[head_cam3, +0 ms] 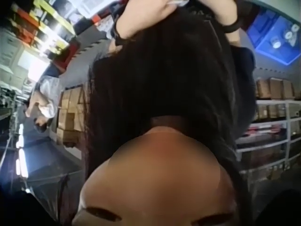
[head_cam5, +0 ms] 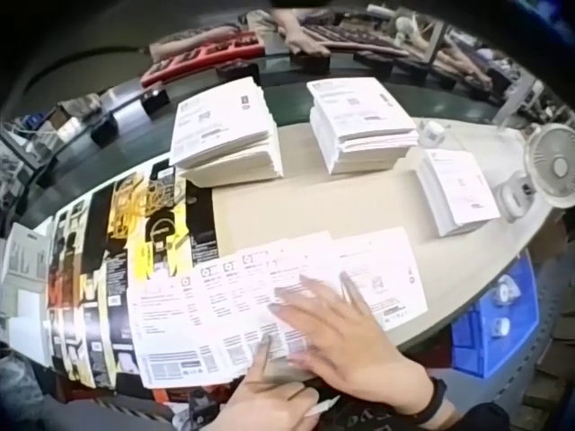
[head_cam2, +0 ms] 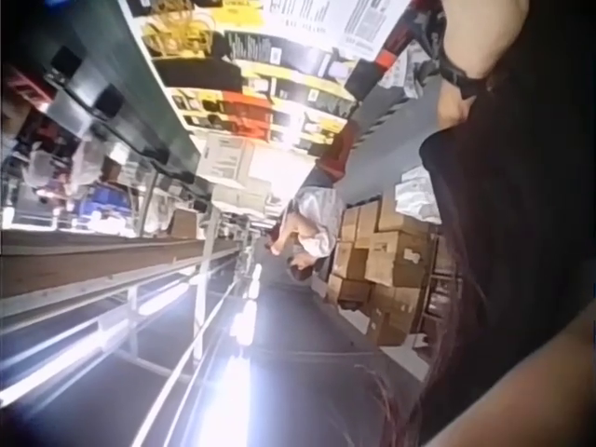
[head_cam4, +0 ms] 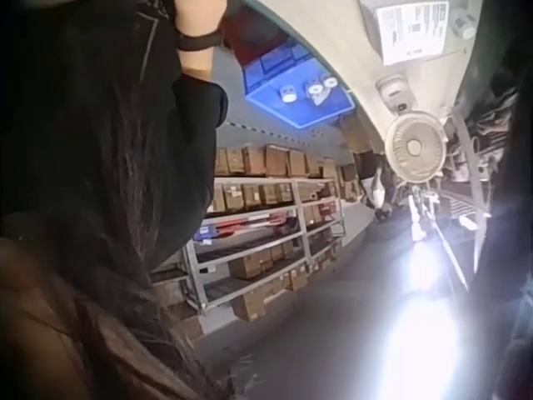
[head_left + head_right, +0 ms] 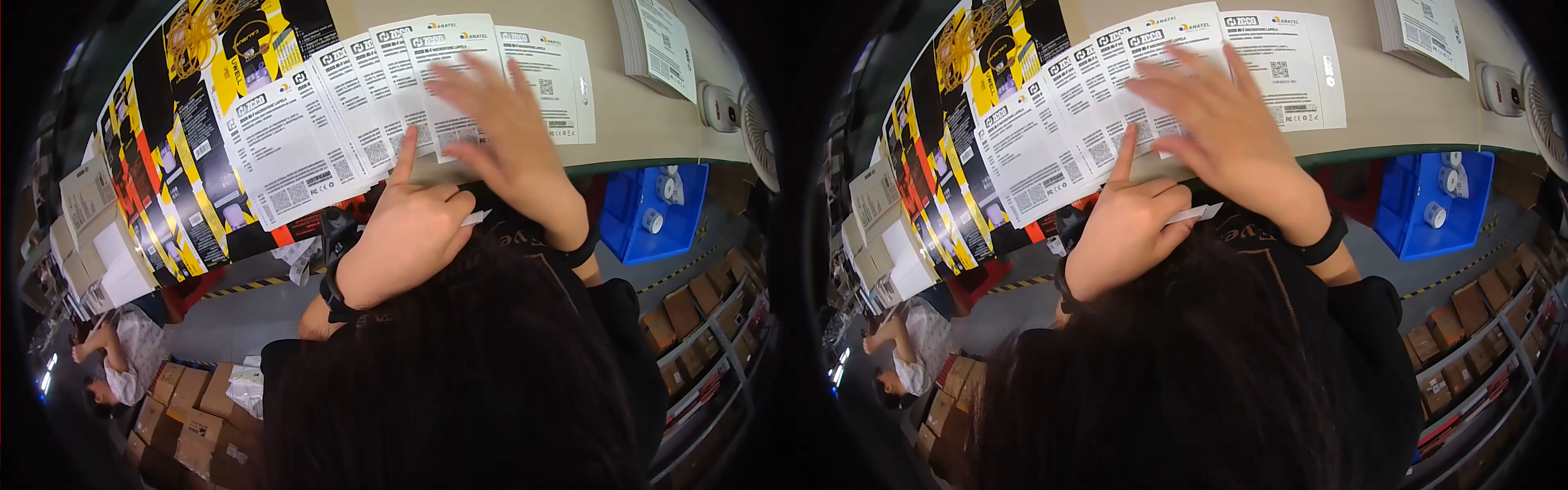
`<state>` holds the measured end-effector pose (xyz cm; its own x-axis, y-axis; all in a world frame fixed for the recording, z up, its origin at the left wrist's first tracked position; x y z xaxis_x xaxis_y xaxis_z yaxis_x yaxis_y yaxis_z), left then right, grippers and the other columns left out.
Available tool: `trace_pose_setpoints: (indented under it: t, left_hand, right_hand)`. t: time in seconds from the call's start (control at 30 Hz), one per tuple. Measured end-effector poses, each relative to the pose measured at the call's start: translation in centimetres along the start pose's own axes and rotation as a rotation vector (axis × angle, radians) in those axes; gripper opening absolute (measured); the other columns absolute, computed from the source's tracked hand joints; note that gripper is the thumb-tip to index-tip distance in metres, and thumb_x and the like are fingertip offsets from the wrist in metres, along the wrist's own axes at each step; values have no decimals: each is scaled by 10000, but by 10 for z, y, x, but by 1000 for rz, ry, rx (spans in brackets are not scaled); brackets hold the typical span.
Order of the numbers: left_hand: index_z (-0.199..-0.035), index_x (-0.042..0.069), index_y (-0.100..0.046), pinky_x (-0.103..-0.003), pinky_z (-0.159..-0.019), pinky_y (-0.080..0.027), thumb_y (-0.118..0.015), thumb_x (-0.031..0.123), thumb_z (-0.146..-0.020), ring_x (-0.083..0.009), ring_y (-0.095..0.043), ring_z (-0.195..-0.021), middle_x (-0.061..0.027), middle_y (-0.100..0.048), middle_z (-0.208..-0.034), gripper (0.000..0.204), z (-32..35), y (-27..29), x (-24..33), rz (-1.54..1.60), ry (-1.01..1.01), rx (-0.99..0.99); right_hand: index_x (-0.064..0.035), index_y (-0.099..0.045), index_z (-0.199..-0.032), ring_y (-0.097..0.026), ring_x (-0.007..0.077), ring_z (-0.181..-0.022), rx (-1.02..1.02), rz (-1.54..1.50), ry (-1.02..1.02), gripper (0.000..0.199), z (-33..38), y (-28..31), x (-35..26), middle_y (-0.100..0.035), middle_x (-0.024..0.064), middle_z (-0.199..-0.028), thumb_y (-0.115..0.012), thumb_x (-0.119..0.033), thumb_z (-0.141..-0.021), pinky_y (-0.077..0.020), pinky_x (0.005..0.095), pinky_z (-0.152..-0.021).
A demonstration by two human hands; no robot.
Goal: Peeling and applying labels to product documentation on an assembly line.
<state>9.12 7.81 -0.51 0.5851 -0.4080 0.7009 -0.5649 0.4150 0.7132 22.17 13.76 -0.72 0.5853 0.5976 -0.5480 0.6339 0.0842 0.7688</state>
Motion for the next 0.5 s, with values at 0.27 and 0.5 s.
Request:
trace_pose_setpoints:
  t: [0.27, 0.5]
  left_hand:
    - [-734, 51, -575, -479, -1049, -247, -638, 83, -709, -227, -581, -664, -62, -543, -644, 74, 12, 9, 1, 38, 39, 38]
    - [-858, 41, -605, -361, -833, -435, -654, 72, -705, -251, -563, -617, -76, -554, -655, 163, 16, 33, -2, 392, 166, 471]
  right_hand:
    - [-110, -501, -1206, -370, 279, -1240, -137, 189, -175, 429, 21, 9, 17, -521, 54, -1230, -566, -294, -824, -115, 506, -1060]
    - [20, -518, -1114, -560, 165, -974, -304, -1146, -549, 328, 22, 1, -8, -615, 88, -984, -588, -105, -819, -395, 323, -915]
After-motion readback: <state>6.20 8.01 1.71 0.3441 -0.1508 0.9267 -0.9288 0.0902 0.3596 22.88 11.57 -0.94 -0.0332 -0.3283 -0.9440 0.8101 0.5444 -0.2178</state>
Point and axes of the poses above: each hand's wrist, its own z-axis away from the middle knuckle, its own y-axis out of the back of the hand, x = y × z, the point moved 3 cm from there along -z, towards the middle knuckle
